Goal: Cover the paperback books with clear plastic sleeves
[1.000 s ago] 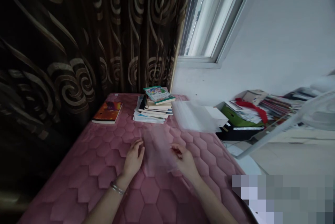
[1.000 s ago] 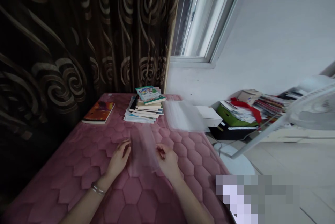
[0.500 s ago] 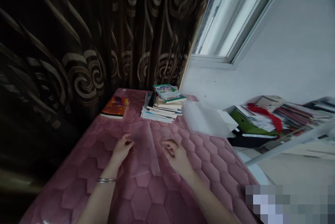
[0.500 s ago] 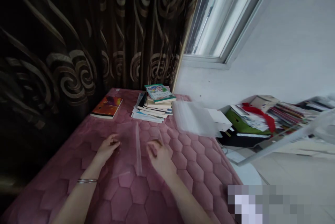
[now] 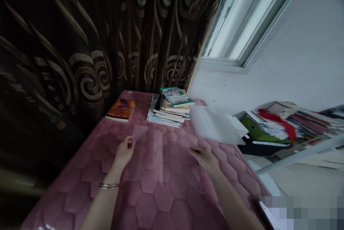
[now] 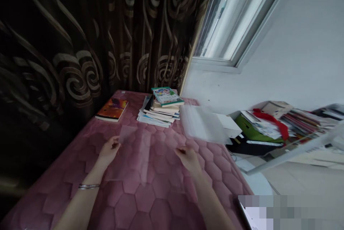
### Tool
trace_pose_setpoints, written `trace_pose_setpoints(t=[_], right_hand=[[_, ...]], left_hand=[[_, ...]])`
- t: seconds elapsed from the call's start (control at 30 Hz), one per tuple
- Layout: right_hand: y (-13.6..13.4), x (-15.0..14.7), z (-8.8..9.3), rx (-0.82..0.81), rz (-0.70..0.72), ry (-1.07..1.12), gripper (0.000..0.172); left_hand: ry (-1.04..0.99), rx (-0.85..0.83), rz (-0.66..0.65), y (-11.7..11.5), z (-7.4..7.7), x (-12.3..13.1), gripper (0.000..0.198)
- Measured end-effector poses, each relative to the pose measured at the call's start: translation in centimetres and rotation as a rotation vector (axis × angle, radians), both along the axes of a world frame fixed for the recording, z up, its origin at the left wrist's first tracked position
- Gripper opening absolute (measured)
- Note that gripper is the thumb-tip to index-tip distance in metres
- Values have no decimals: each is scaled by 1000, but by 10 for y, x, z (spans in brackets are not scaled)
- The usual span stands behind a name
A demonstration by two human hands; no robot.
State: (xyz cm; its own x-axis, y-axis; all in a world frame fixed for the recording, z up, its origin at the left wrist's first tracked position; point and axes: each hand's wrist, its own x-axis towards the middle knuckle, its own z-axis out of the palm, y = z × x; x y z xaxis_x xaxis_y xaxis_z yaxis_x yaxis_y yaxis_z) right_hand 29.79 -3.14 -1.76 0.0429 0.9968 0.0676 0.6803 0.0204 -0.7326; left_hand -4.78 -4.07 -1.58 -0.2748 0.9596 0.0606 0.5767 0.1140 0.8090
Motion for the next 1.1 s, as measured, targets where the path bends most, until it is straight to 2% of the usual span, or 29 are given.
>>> trace_pose_setpoints(t=[0.1, 0.17, 0.33, 0.47, 0.5, 0.57, 0.63, 0.7, 0.73, 0.83, 0.93, 1.0, 1.07, 1.1], right_hand=[[-8, 33, 1, -23, -29, 17, 31], [-11, 42, -1, -50, -56, 24, 30], [-15, 34, -13, -47, -127, 56, 24], [-18, 29, -22, -4, -160, 54, 18], [-18, 29, -23, 11, -161, 51, 17], [-17, 31, -25, 32, -150, 43, 16], [-14, 32, -21, 74, -151, -28, 14], [-5, 30, -10, 149, -165, -126, 13], [1, 28, -1, 189, -173, -164, 14], [32, 14, 34, 293, -151, -171, 19], [77, -2, 72, 418, -58, -105, 24], [111, -9, 94, 432, -152, -89, 29], [142, -13, 111, 285, -329, -57, 34], [155, -14, 118, 243, -362, -48, 34]], left_hand=[[153, -27, -39, -3, 3, 8, 33], [275, -69, -64, -4, 6, 14, 35], [451, -150, -85, -11, 8, 25, 40], [633, -45, -26, -20, 9, 36, 43], [663, -4, -46, -23, 8, 40, 44], [671, 79, -187, -26, 6, 48, 44], [645, 140, -393, -29, -1, 56, 45], [640, 156, -536, -30, -10, 61, 45], [649, 152, -561, -31, -15, 63, 46], [693, 119, -586, -31, -24, 65, 46], [713, 104, -589, -32, -24, 65, 46], [707, 106, -598, -32, -22, 64, 47], [694, 101, -614, -33, -21, 64, 48], [687, 96, -621, -33, -21, 64, 48]])
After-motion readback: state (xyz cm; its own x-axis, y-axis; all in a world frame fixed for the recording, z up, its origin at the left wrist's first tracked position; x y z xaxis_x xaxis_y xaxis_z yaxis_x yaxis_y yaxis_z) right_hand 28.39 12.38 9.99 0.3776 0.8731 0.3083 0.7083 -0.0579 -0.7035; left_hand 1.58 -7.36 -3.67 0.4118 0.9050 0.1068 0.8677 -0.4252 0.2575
